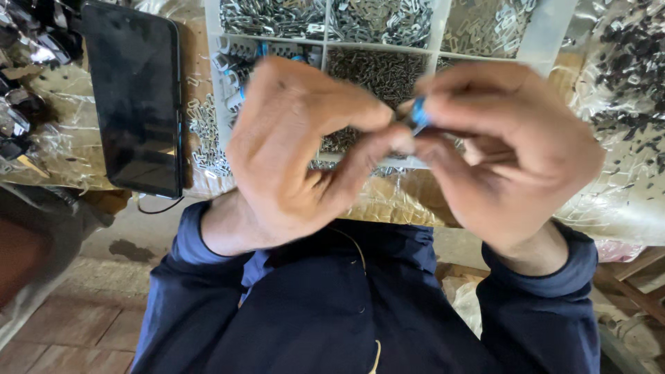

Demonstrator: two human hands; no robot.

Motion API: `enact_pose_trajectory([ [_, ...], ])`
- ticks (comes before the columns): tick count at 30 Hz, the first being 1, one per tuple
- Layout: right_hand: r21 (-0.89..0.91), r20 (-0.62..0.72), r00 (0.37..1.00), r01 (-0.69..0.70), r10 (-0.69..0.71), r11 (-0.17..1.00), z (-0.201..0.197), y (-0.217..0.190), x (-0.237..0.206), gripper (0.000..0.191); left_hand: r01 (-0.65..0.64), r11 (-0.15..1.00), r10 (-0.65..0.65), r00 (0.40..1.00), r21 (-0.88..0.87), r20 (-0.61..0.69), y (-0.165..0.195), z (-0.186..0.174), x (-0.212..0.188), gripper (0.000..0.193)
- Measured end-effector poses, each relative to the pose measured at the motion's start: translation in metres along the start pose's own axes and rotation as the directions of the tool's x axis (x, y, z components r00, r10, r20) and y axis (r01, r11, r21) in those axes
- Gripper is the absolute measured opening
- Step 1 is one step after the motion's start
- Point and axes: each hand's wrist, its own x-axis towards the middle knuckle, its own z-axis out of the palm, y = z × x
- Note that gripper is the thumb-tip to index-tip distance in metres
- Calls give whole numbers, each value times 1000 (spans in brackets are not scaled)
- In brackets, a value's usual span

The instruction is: The person sits at a workbench assembling small cylindrical hardware parts. They hold a blue-capped component in one hand, pick small metal pins from a compartment organizer box, and press the pins into the component by hand, occasionally using pliers, repeating the assembly cycle for successive parts.

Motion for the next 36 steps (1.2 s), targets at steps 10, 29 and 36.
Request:
enact_pose_trajectory([
  [10,60,-11,993,-116,117,991,-6,-8,-8,26,70,996,-78,978,47,192,3,-6,-4,14],
  [29,-84,16,999,-48,49,995,-2,-9,-1,22,72,996,-64,988,-49,143,0,-6,-12,18],
  [36,23,-15,998,-54,55,998,2,-3,1,22,67,997,-72,991,47,116,4,-6,0,16],
])
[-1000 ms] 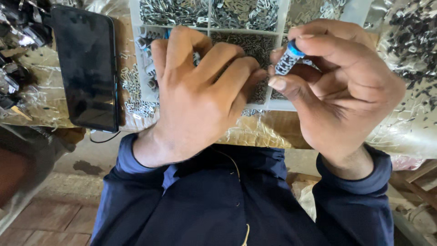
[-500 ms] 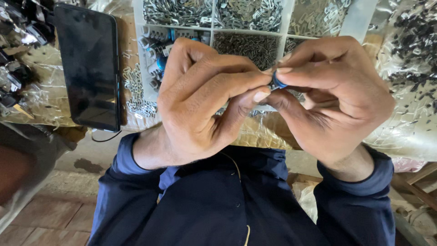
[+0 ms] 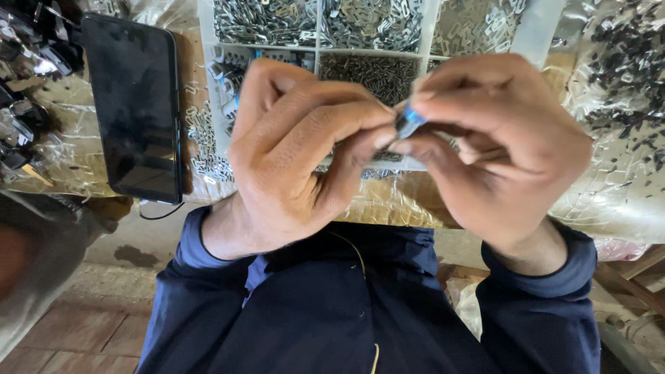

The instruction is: The person sits at a workbench assembling small cylindrical hardware parts. They hold a blue-capped component in one hand, pick small metal pins from a compartment organizer box, and press the pins into the component by hand, occasionally using pliers, repeating the assembly cycle for successive parts.

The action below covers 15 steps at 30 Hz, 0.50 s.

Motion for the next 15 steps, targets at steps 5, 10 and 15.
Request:
enact_pose_trajectory([
  [5,-7,6,988,-152,152,988,-9,-12,-10,28,-44,943,6,993,331,116,6,4,5,19],
  [10,-38,21,993,-111,112,993,-10,-9,-9,31,15,998,-23,994,69,106,1,-1,-2,15],
  [15,-54,32,999,-25,27,998,-5,-6,-3,27,29,991,-24,999,-129,42,-2,0,-8,13],
])
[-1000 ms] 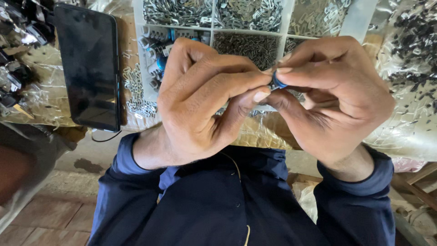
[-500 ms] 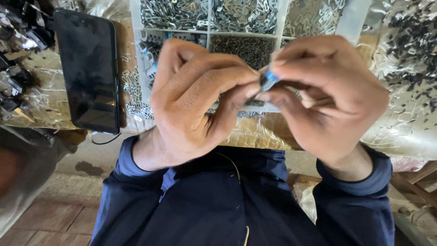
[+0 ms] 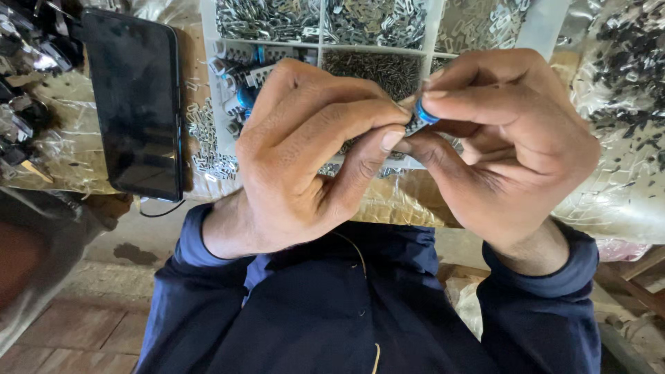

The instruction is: The person sits at a workbench assembling small cylindrical hardware parts. They hold a blue-capped component in one hand, pick small metal pins from a compartment organizer box, and press the pins into the component by hand, occasionally using pliers, repeating the assembly cycle for successive parts.

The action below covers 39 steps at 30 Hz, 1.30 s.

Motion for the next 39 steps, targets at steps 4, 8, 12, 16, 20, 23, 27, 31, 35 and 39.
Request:
enact_pose_trajectory([
  [4,-16,-45,998,31,-31,999,5,4,4,24,-42,999,42,999,-13,-11,0,1,0,13],
  [8,-29,-30,994,104,-105,994,7,1,8,24,-20,1000,20,1000,17,7,1,0,1,15],
  [12,-48,-10,998,63,-63,997,6,-3,10,22,-34,998,34,999,45,-18,1,-2,2,17],
  [16,87,-37,999,-26,29,996,6,-1,9,25,19,994,-20,1000,-107,-9,0,-5,1,19],
  [20,55,-19,999,51,-50,997,7,0,5,27,25,982,-26,1000,-188,-4,-1,-5,-4,21],
  [23,38,-24,1000,16,-16,999,7,-1,5,26,27,982,-31,999,-185,-19,-2,-1,-7,22],
  [27,13,-6,998,57,-57,998,6,-1,7,24,12,988,-17,999,-153,-30,-3,2,-9,24],
  [31,-17,29,996,87,-87,996,5,-1,7,23,-16,991,10,999,-134,-45,-4,3,-5,24],
  [35,52,-54,999,-1,3,999,7,6,3,20,-25,997,28,999,76,-38,0,3,3,18],
  [39,112,-52,998,-35,41,993,0,7,-3,35,-56,888,28,997,457,69,7,3,9,18],
])
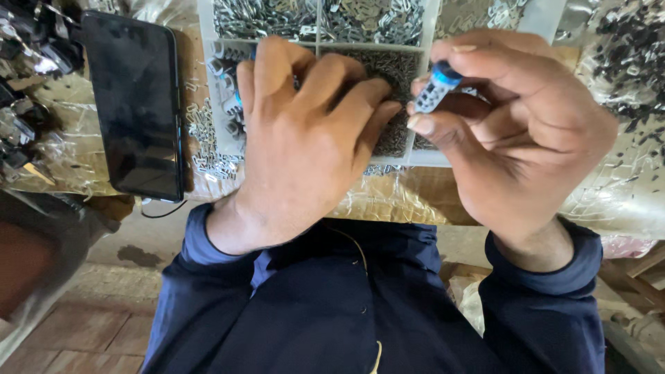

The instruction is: The person sits at a workbench assembling small cylindrical hardware parts. They hold a blue-capped component in one hand, pick small metal pins from a compartment organizer box, and press the pins into the component by hand, occasionally using pliers, repeating the assembly cycle for successive parts.

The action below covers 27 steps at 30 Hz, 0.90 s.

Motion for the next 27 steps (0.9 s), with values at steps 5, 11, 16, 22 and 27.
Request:
enact_pose_trajectory([
  [5,-22,47,999,-19,20,1000,-4,-6,-4,30,-2,973,-3,1000,-232,-21,-4,-1,-5,20],
  [11,-45,69,998,5,-2,999,3,-12,5,27,51,830,-127,987,-555,-99,-8,11,-19,23],
  [16,32,-13,999,45,-44,998,13,-4,9,21,-33,774,-93,982,-633,-164,-9,12,-20,25],
  [22,-72,10,1000,21,-20,997,8,-10,1,25,-13,820,-78,988,-572,-135,-6,7,-17,26],
  [27,-105,31,999,11,-8,994,11,-13,5,23,39,805,-115,989,-592,-91,-6,8,-21,25],
])
